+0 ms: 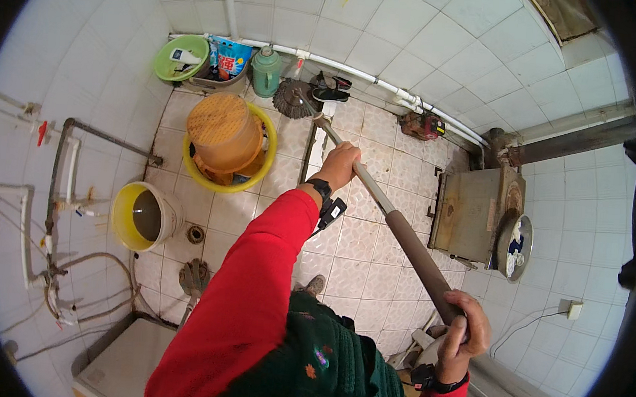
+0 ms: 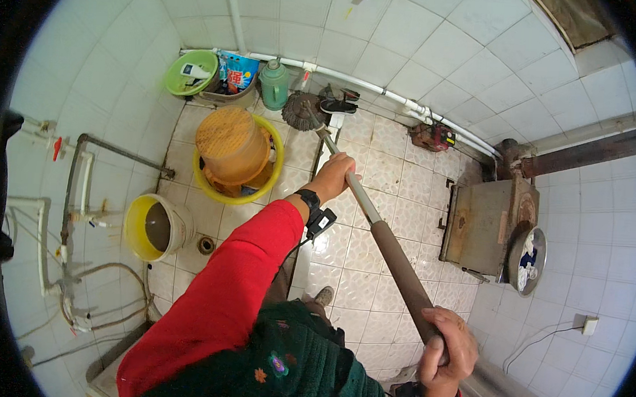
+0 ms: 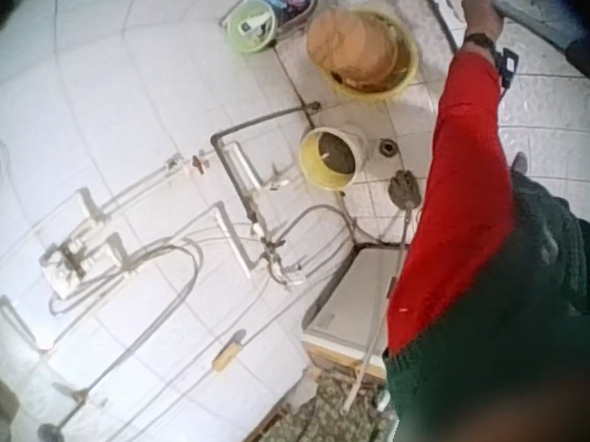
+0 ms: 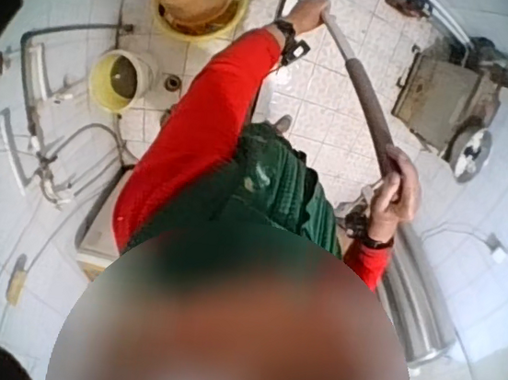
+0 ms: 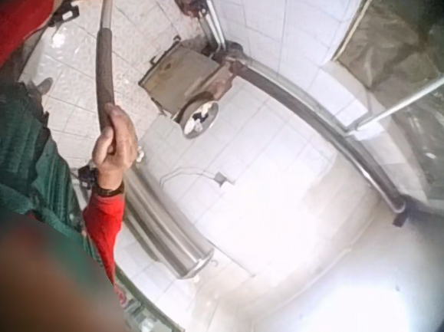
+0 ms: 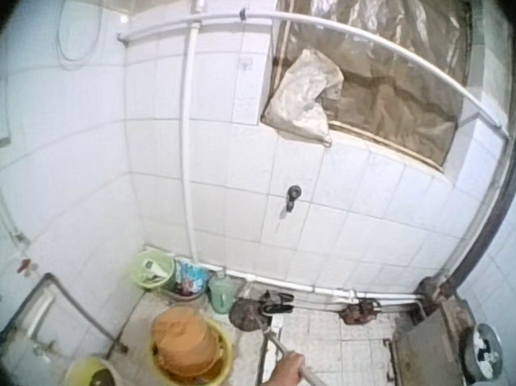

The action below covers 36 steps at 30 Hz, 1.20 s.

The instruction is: The person mops a tiled floor using a string mop, moving it back and forth across the room. They briefly pause to check a wristwatch before resuming mopping.

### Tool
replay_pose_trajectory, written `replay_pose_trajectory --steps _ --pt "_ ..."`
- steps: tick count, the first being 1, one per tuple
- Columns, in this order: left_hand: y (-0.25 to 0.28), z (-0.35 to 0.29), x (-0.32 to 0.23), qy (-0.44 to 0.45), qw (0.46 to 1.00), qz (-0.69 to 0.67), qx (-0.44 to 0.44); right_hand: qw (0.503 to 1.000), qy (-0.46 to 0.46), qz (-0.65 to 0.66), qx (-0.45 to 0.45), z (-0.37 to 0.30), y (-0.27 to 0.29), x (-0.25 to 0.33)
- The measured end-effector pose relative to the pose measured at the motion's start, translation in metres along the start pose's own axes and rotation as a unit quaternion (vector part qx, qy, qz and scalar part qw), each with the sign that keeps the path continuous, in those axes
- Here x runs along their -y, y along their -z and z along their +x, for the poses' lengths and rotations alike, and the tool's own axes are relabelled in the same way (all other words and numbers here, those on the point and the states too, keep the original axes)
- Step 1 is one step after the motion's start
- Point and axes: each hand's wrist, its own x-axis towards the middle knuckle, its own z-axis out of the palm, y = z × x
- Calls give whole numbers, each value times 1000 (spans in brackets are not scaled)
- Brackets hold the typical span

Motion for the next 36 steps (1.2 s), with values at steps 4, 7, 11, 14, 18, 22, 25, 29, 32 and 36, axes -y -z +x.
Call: replay_pose_trajectory --steps 4,7,11,14,18,22,25,29,32,36 --pt "-5 -26 -44 -2 1000 2 -16 997 21 -19 -70 -10 37 11" --pt "-13 -47 -79 16 999 28 -15 993 49 -13 -104 -20 67 14" --pt "-23 -78 -126 46 999 17 -20 991 100 17 -90 -37 104 15" --pt "-29 -99 -159 77 997 21 -16 985 148 23 -88 -45 132 11" --pt "-38 -126 -201 49 997 38 -51 968 194 106 -121 -52 164 -2" --pt "-37 -150 -234 73 996 44 -21 952 193 138 -192 -57 188 -13" --pt "-32 -168 -256 81 995 59 -10 941 180 143 -248 -57 201 -20" --pt "-21 -189 -268 84 994 63 1 941 161 177 -241 -55 210 -35" --pt "-15 -204 -262 83 991 98 -19 936 169 232 -202 -57 204 -50" --pt "-1 -230 -243 119 981 150 -22 929 213 286 -103 -59 181 -62"
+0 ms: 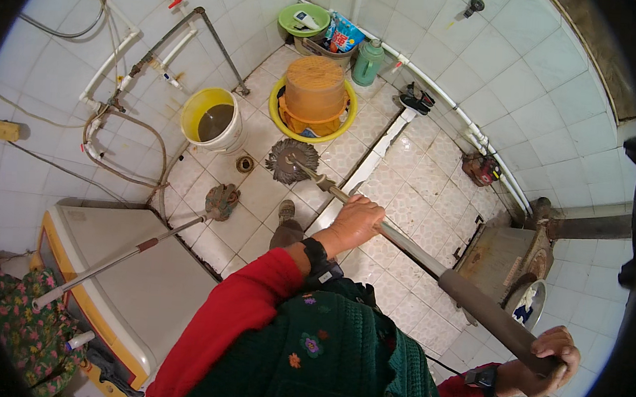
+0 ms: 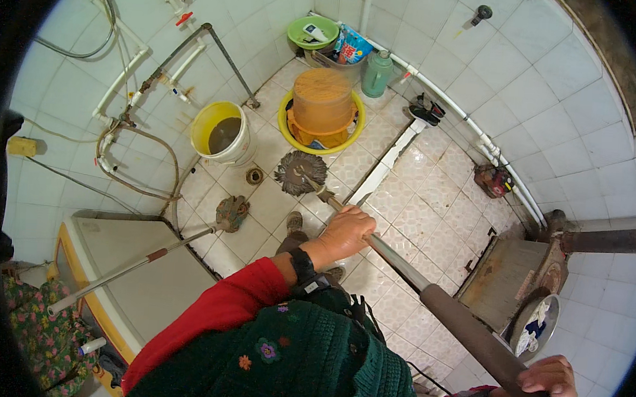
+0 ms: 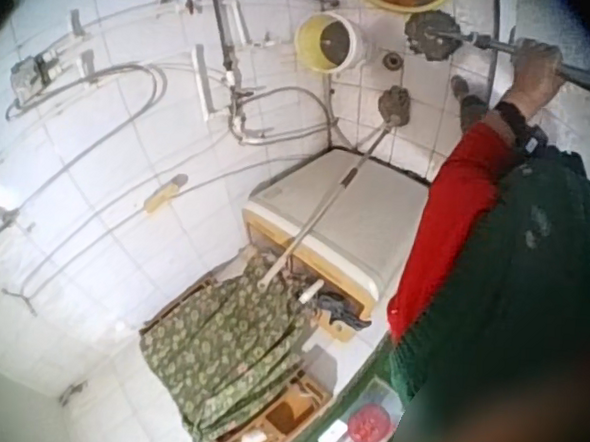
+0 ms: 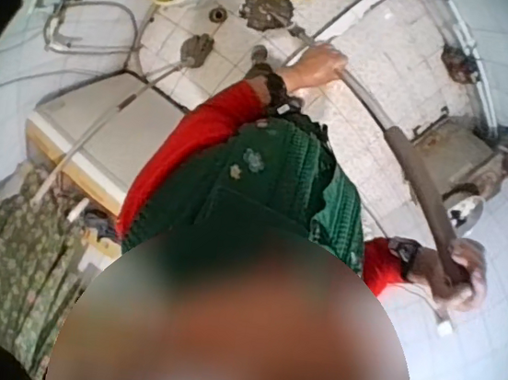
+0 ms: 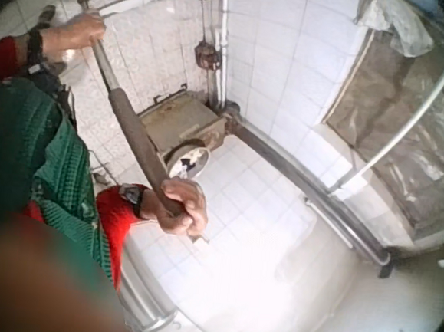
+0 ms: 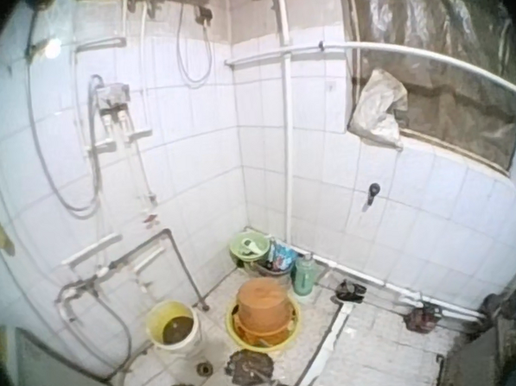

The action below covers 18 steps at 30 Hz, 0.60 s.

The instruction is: The person mops a tiled floor using a string mop, moving it back and forth across the room. They briefly pause to check a wristwatch before resuming mopping.

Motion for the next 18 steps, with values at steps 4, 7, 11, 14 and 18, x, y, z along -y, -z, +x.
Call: replay_pose_trajectory --steps 4,7,11,14,18 --pt "15 -15 34 47 997 34 -46 992 -15 82 99 -2 -31 -16" --pt "24 -14 60 83 990 67 -94 983 -24 102 152 8 -60 -22" --pt "38 -1 94 110 979 73 -156 969 -21 148 196 25 -100 -26" --pt "57 7 115 112 977 86 -160 962 -13 182 205 40 -130 -24" --pt "85 21 128 66 978 40 -194 954 -2 224 198 70 -166 -20"
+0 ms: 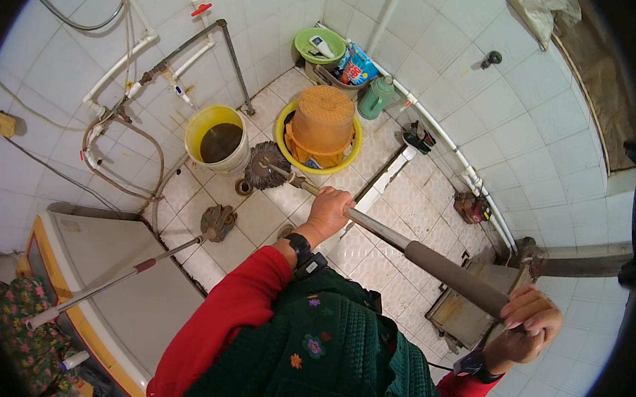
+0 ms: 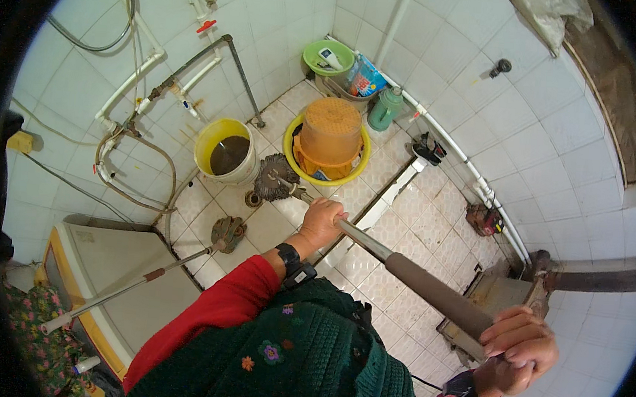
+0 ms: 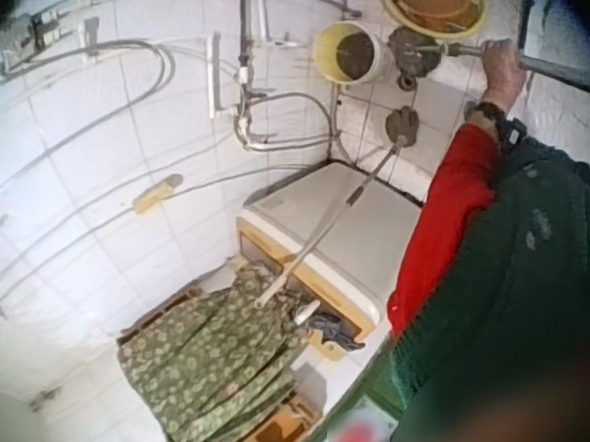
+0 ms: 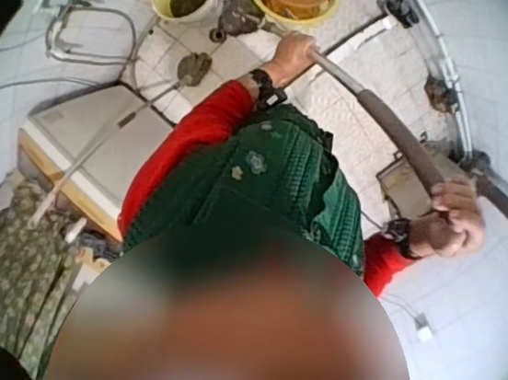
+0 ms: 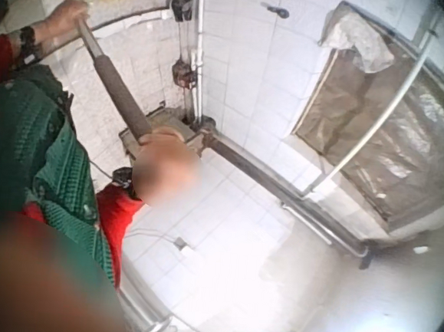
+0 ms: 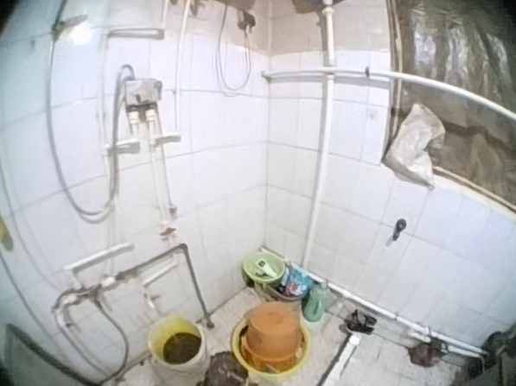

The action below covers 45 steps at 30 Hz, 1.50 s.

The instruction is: The person mops a tiled floor using a string mop, moving it back and forth across the room. They briefly pause to check a wristwatch before resuming mopping.

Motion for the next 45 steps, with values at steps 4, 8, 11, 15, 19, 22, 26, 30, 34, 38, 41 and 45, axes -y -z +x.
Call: replay_pose_trajectory --steps 4,8,11,15,19,22,26,30,34,38,41,45 --pt "20 30 -1 2 999 -31 -30 999 20 -41 11 46 -8 1" --pt "48 57 -7 -43 994 -52 -87 995 79 -39 57 86 -7 15" --pt "65 75 -10 -46 993 -54 -94 990 113 -62 56 108 -7 24" --pt "79 91 1 -32 988 -48 -146 981 108 -5 162 121 -21 25" --pt "83 102 16 -19 983 -31 -178 979 127 -88 130 113 -46 23" --pt "87 115 25 -31 981 -37 -186 975 146 -126 108 113 -60 20" --pt "96 138 35 -62 978 -33 -195 975 175 -103 89 122 -73 14" --pt "101 167 45 -78 979 -53 -182 974 187 -126 30 131 -92 7" --pt "94 198 65 -74 982 -58 -163 964 181 -194 -22 136 -114 -8" --pt "77 233 97 -70 983 -57 -158 982 35 -175 -68 145 -140 -49" --pt "60 244 113 -64 991 -46 -111 971 -89 -221 -10 155 -160 -98" --pt "43 247 121 -50 990 -95 -95 970 -84 -226 -14 156 -175 -143"
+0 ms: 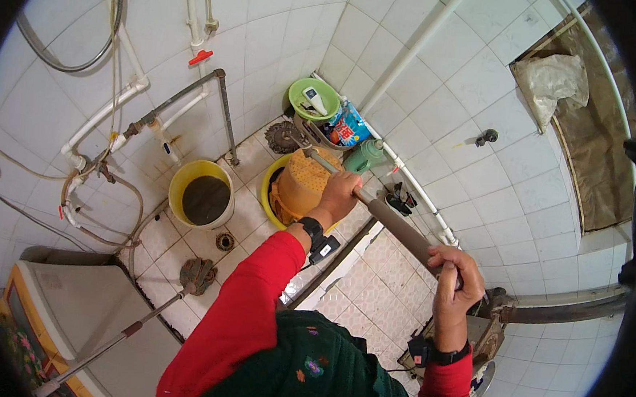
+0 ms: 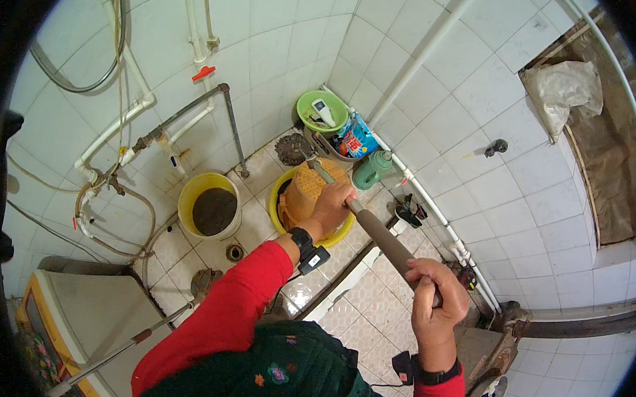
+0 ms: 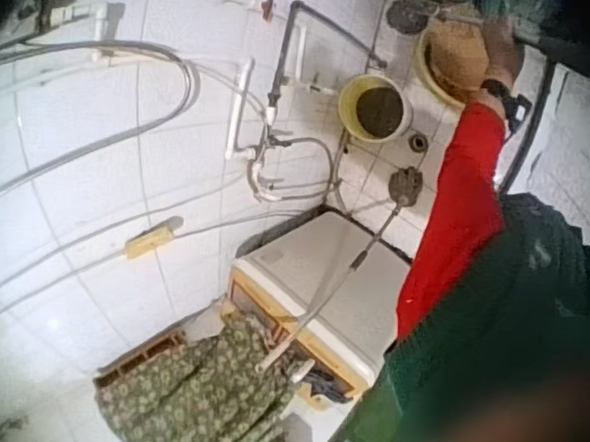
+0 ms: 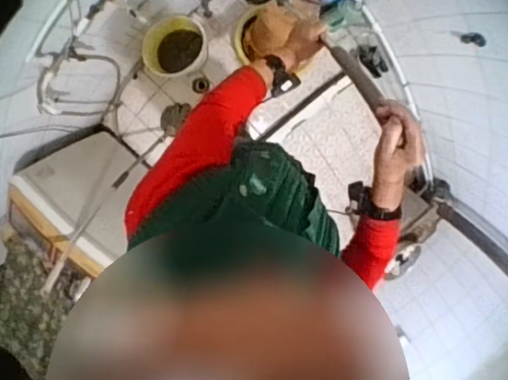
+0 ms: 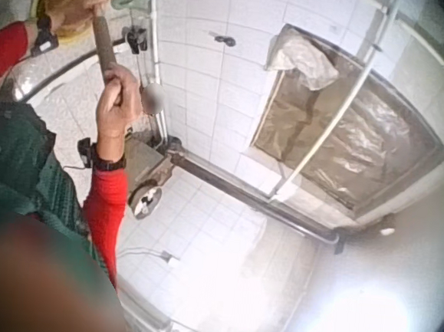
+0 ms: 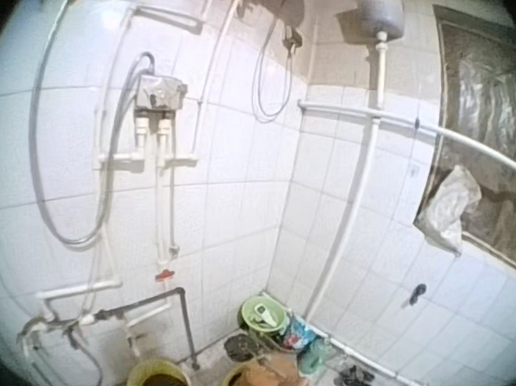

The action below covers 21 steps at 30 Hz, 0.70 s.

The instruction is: The person mops a tiled floor using a string mop, moving it back and forth across the room. They briefly pause to check a wristwatch before resuming mopping.

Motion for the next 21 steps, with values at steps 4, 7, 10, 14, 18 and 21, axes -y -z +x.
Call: replay_pose_trajectory --steps 4,7,10,14,18,21 --pt "-6 -5 6 -10 998 -11 59 999 -41 -29 -4 -16 8 -12" --pt "-9 -3 17 -42 994 -4 101 995 -75 27 -54 -28 0 -27" --pt "-13 10 34 -38 989 27 138 992 -117 -15 -37 -23 -11 -49" --pt "-11 18 43 -16 988 37 149 992 -118 26 -25 -11 -17 -64" --pt "-1 8 26 -14 993 32 110 994 -101 31 -16 -10 -5 -50" --pt "13 -7 2 -3 995 24 92 996 -82 16 -12 -6 11 -32"
